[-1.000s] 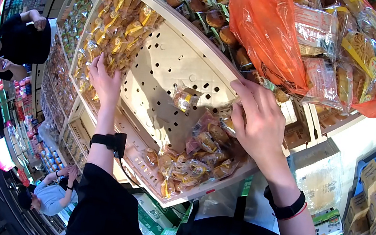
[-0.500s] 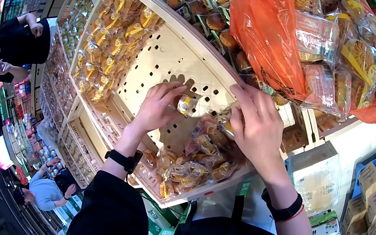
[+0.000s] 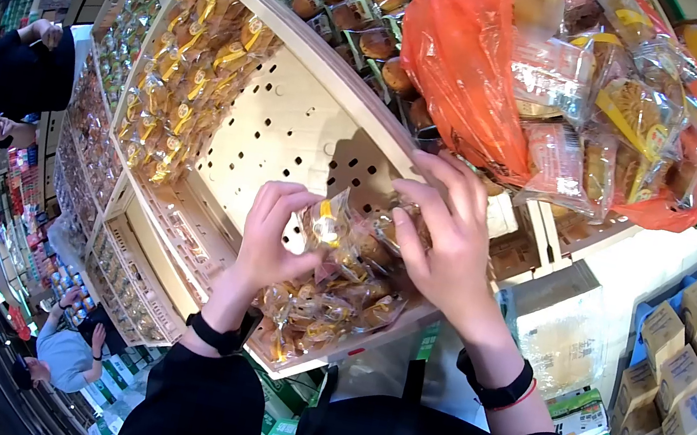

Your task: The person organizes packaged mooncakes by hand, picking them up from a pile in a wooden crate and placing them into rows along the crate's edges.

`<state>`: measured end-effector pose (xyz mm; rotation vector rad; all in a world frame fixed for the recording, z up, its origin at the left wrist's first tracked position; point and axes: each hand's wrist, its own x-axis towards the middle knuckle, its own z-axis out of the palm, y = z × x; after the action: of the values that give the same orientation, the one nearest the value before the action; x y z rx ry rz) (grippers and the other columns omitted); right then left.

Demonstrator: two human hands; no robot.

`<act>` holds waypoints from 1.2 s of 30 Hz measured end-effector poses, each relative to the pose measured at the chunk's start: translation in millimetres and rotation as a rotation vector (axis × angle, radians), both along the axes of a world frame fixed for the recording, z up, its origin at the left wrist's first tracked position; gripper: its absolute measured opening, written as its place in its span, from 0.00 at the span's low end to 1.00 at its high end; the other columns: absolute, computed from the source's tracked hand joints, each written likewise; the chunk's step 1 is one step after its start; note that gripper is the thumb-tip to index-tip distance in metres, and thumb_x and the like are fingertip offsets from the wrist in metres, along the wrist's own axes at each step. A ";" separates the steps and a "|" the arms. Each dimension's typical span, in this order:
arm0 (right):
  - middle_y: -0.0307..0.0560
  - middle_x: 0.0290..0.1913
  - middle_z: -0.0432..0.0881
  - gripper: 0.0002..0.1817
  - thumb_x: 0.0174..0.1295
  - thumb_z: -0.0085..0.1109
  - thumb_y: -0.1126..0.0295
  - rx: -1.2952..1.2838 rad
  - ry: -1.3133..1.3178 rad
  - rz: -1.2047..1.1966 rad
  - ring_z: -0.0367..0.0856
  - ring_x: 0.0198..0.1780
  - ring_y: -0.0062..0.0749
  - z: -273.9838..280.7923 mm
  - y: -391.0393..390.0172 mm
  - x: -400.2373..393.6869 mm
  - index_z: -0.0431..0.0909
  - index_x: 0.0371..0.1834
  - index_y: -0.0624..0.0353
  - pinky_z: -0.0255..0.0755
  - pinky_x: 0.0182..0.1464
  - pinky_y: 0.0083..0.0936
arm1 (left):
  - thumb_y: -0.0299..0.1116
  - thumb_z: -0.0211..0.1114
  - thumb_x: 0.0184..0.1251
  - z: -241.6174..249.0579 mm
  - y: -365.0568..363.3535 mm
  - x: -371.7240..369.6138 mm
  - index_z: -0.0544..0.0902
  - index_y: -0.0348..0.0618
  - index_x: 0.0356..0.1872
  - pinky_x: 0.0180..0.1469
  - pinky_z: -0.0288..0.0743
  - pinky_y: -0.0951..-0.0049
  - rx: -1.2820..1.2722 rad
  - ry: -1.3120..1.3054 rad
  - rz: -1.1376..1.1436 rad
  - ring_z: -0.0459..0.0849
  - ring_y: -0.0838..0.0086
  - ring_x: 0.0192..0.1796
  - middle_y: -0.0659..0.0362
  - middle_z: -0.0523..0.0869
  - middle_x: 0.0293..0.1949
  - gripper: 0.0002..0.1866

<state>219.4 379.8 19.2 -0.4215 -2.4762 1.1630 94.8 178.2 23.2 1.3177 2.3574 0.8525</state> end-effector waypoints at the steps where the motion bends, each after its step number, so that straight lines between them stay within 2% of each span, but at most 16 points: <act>1: 0.50 0.55 0.75 0.15 0.52 0.61 0.75 -0.018 0.002 0.006 0.71 0.57 0.50 3.7 0.7 0.8 0.78 0.45 0.58 0.66 0.58 0.40 | 0.34 0.73 0.33 4.1 3.7 4.9 0.78 0.43 0.45 0.49 0.68 0.62 0.042 -0.005 0.021 0.75 0.59 0.45 0.55 0.77 0.41 0.29; 2: 0.52 0.55 0.75 0.16 0.53 0.60 0.75 -0.178 -0.010 0.020 0.71 0.57 0.50 6.9 0.8 4.2 0.77 0.46 0.59 0.65 0.59 0.39 | 0.34 0.74 0.31 9.4 7.3 9.3 0.79 0.44 0.45 0.48 0.68 0.62 0.055 -0.025 0.039 0.75 0.60 0.43 0.56 0.77 0.40 0.30; 6: 0.47 0.43 0.81 0.18 0.59 0.61 0.70 -0.877 -0.167 0.098 0.79 0.39 0.26 19.5 -2.9 9.4 0.74 0.53 0.62 0.75 0.40 0.22 | 0.34 0.76 0.30 17.5 20.8 15.2 0.79 0.46 0.48 0.50 0.68 0.60 0.091 0.012 -0.057 0.75 0.60 0.45 0.56 0.77 0.42 0.33; 7: 0.45 0.40 0.81 0.17 0.59 0.61 0.69 -0.972 -0.246 0.113 0.79 0.40 0.24 22.8 -1.5 7.6 0.76 0.51 0.62 0.74 0.40 0.21 | 0.34 0.76 0.30 17.4 25.2 15.4 0.79 0.46 0.48 0.50 0.68 0.60 0.095 0.007 -0.058 0.75 0.60 0.45 0.56 0.77 0.42 0.33; 10: 0.43 0.36 0.82 0.15 0.60 0.61 0.66 -0.842 -0.421 0.160 0.78 0.39 0.20 15.1 5.9 2.6 0.78 0.48 0.63 0.73 0.38 0.19 | 0.39 0.77 0.34 10.0 31.0 15.0 0.76 0.46 0.52 0.59 0.65 0.55 0.050 0.035 -0.222 0.72 0.59 0.54 0.54 0.76 0.50 0.36; 12: 0.42 0.35 0.82 0.13 0.62 0.59 0.66 -1.028 -0.455 0.139 0.78 0.37 0.17 9.3 10.3 1.8 0.79 0.44 0.64 0.72 0.36 0.18 | 0.41 0.77 0.37 11.3 34.0 13.4 0.74 0.45 0.55 0.59 0.64 0.55 0.110 0.005 -0.153 0.72 0.57 0.55 0.53 0.75 0.52 0.37; 14: 0.41 0.36 0.82 0.13 0.63 0.58 0.66 -1.031 -0.360 0.103 0.78 0.36 0.17 1.9 10.0 2.3 0.79 0.44 0.64 0.72 0.36 0.17 | 0.46 0.74 0.46 9.9 30.7 7.4 0.69 0.41 0.59 0.61 0.63 0.55 0.170 -0.038 -0.068 0.71 0.54 0.58 0.50 0.73 0.58 0.39; 19: 0.39 0.36 0.82 0.16 0.65 0.57 0.67 -1.262 -0.300 0.031 0.79 0.32 0.18 1.2 7.1 1.7 0.75 0.52 0.63 0.74 0.38 0.16 | 0.40 0.65 0.57 -23.5 15.8 -20.4 0.70 0.39 0.59 0.65 0.58 0.57 0.072 -0.033 0.152 0.67 0.53 0.61 0.48 0.72 0.59 0.29; 23: 0.40 0.36 0.82 0.16 0.65 0.58 0.67 -1.211 -0.353 0.054 0.79 0.32 0.18 1.2 7.3 0.8 0.73 0.53 0.64 0.75 0.38 0.16 | 0.39 0.60 0.63 -41.7 15.0 -38.3 0.70 0.39 0.60 0.66 0.57 0.58 0.071 0.072 0.181 0.67 0.53 0.62 0.47 0.71 0.59 0.25; 26: 0.41 0.39 0.81 0.17 0.65 0.58 0.67 -1.217 -0.344 0.074 0.79 0.34 0.18 0.5 9.3 0.8 0.73 0.54 0.64 0.75 0.38 0.16 | 0.37 0.56 0.67 -76.6 18.3 -55.4 0.68 0.37 0.61 0.67 0.54 0.56 0.070 0.087 0.371 0.63 0.50 0.64 0.45 0.68 0.62 0.23; 29: 0.43 0.44 0.79 0.21 0.63 0.59 0.69 -1.289 -0.317 0.072 0.78 0.41 0.18 3.2 10.9 0.1 0.70 0.58 0.62 0.74 0.43 0.18 | 0.36 0.55 0.69 -112.9 14.4 -71.0 0.65 0.33 0.62 0.68 0.52 0.54 0.057 0.145 0.503 0.59 0.47 0.67 0.41 0.64 0.64 0.25; 32: 0.38 0.48 0.75 0.34 0.54 0.63 0.73 -1.121 -0.345 0.142 0.72 0.50 0.19 8.0 15.0 4.1 0.63 0.66 0.57 0.67 0.55 0.23 | 0.36 0.54 0.68 -135.3 29.4 -79.1 0.62 0.29 0.63 0.69 0.50 0.52 0.088 0.293 0.650 0.58 0.44 0.68 0.37 0.60 0.66 0.27; 33: 0.37 0.50 0.75 0.37 0.53 0.62 0.75 -1.219 -0.435 0.185 0.71 0.48 0.18 26.0 24.7 0.8 0.60 0.69 0.54 0.67 0.53 0.21 | 0.37 0.53 0.69 -135.2 35.1 -80.7 0.62 0.30 0.64 0.69 0.50 0.53 0.084 0.292 0.709 0.57 0.44 0.69 0.37 0.60 0.66 0.28; 34: 0.38 0.50 0.75 0.39 0.53 0.59 0.77 -1.142 -0.287 0.240 0.71 0.43 0.15 21.2 24.6 2.2 0.57 0.71 0.53 0.68 0.46 0.17 | 0.38 0.52 0.69 -130.4 42.8 -81.4 0.62 0.31 0.65 0.69 0.50 0.53 0.090 0.291 0.781 0.57 0.45 0.69 0.37 0.60 0.66 0.28; 35: 0.39 0.51 0.75 0.41 0.53 0.59 0.78 -1.379 -0.347 0.193 0.70 0.39 0.13 33.4 27.3 3.3 0.55 0.72 0.54 0.67 0.40 0.15 | 0.37 0.52 0.70 -127.8 47.3 -83.6 0.62 0.31 0.65 0.70 0.50 0.53 0.096 0.287 0.819 0.57 0.46 0.69 0.38 0.60 0.67 0.27; 36: 0.39 0.52 0.75 0.42 0.52 0.59 0.80 -1.341 -0.418 0.259 0.70 0.37 0.11 49.7 38.9 0.4 0.53 0.73 0.53 0.66 0.38 0.14 | 0.37 0.51 0.70 -130.4 49.3 -86.0 0.62 0.32 0.65 0.70 0.49 0.54 0.109 0.273 0.869 0.57 0.47 0.69 0.38 0.60 0.67 0.27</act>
<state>219.8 418.7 68.9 -0.7136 -1.6379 2.9887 8.8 227.5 -107.2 0.3899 3.1835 1.0690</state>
